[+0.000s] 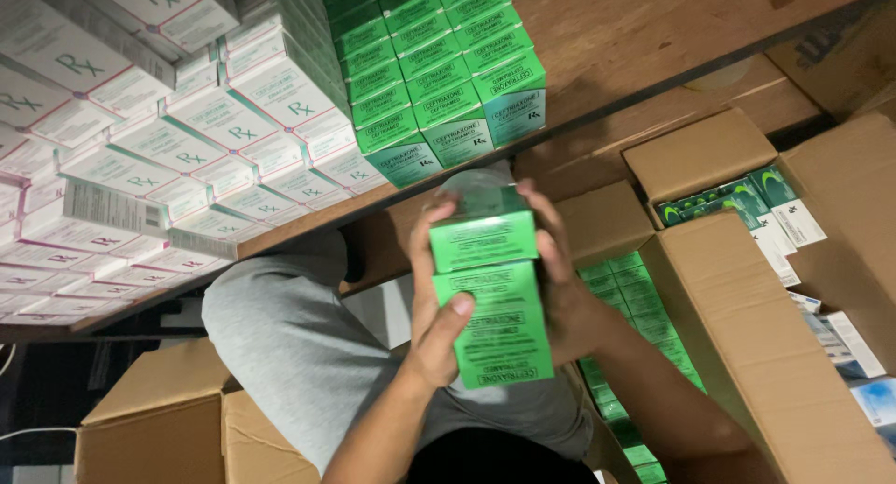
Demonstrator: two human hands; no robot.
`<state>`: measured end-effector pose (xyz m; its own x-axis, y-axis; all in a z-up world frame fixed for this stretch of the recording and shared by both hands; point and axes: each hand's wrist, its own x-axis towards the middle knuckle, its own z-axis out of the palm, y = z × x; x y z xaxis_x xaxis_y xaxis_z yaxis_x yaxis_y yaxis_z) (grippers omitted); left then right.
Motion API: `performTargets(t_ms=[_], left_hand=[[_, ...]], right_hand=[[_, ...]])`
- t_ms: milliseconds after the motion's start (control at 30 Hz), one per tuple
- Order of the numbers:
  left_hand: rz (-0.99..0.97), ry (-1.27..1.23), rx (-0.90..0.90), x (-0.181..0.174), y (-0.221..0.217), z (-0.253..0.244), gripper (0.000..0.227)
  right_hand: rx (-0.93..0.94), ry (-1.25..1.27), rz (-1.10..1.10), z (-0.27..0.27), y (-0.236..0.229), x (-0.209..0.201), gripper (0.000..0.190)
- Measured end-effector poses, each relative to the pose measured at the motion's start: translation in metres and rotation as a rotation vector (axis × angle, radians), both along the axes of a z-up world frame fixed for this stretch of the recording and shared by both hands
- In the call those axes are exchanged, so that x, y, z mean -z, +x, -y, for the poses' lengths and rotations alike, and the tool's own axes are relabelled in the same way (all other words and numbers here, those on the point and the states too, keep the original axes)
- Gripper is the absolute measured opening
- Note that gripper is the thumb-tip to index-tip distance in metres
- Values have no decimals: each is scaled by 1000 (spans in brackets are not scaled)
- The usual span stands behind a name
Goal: The person sits on the floor and repeatedly picks up small green boxes from a large cardboard box, then places them onto a wooden shelf. The person handles the boxes one at a time or in small groups, stacking them neatly on the shelf.
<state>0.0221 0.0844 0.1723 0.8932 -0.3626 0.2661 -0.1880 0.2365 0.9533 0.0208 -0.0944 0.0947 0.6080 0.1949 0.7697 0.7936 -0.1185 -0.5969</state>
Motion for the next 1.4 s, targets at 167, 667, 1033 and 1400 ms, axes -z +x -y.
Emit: performTargets(t_ms=[167,667,1033,1400], left_hand=[[287,256,56,-15,25,29,77],[631,647,-188,-1,240,163,93],[716,1086,-2,-9,264,137,135],[658,1506,-73,2,329,182,127]], right_hand=[[-468,933,-773,21,2,-3,115],[164,-135,-118,178,168,-23,124],[156,-374,-449,191,256,-5,124],[138,-309,-322,175,282,-2,136]])
